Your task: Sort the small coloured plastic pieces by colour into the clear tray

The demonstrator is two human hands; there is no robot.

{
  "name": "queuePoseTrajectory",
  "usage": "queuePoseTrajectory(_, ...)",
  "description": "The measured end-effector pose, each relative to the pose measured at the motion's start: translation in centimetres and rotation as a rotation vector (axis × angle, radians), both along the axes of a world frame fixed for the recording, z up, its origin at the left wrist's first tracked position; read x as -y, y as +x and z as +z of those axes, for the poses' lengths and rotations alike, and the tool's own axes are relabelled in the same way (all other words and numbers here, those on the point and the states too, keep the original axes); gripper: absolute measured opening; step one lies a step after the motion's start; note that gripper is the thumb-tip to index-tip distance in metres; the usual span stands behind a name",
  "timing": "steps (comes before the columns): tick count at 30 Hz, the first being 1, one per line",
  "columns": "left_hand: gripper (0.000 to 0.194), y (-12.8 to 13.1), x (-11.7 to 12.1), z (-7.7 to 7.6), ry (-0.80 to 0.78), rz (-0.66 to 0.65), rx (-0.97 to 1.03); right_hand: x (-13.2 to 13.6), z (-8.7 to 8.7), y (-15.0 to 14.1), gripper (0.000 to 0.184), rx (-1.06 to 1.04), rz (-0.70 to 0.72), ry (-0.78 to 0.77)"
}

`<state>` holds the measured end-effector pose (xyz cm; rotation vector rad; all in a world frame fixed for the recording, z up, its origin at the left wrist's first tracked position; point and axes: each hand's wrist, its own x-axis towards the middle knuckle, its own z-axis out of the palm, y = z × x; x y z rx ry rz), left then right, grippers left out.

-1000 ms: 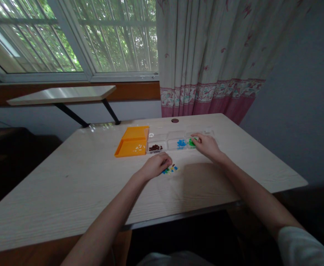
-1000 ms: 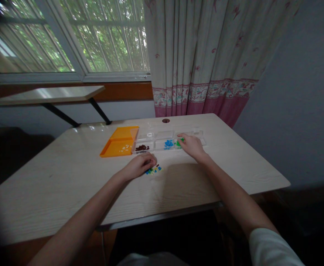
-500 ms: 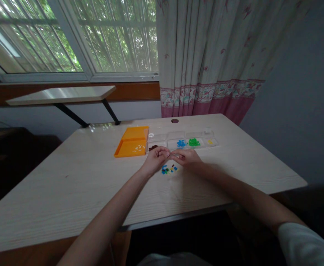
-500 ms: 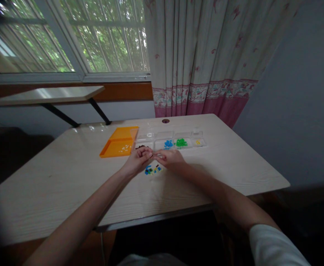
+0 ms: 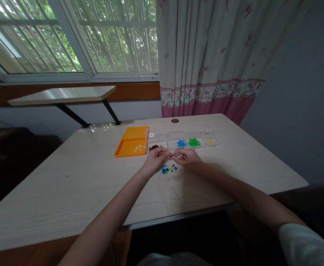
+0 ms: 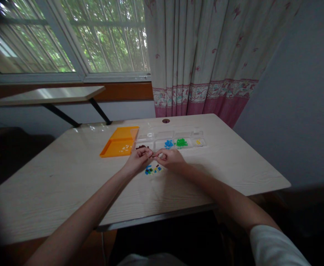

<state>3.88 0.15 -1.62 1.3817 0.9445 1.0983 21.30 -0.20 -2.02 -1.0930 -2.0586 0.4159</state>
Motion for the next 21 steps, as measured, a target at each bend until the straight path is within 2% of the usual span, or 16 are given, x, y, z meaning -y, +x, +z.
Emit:
queuePoseTrajectory(7,0.022,-0.6,0.4,0.2,0.325,0.090,-0.368,-0.4,0.0,0.4,0.021,-0.026,-0.031,0.016)
queuePoseTrajectory(16,0.017,-0.9,0.9,0.9,0.559,0.163,-0.512,-0.4,-0.1,0.2,0.023,0.005,-0.010,0.015)
queuePoseTrajectory(19,0.015,-1.2,1.0,1.4,0.633,0.263,-0.499,-0.3,-0.3,0.0,0.021,0.028,0.066,0.005)
queuePoseTrajectory(21,0.015,-1.4,1.1,1.7,0.665,0.312,-0.479,-0.2,-0.6,-0.3,0.022,0.054,0.206,0.015)
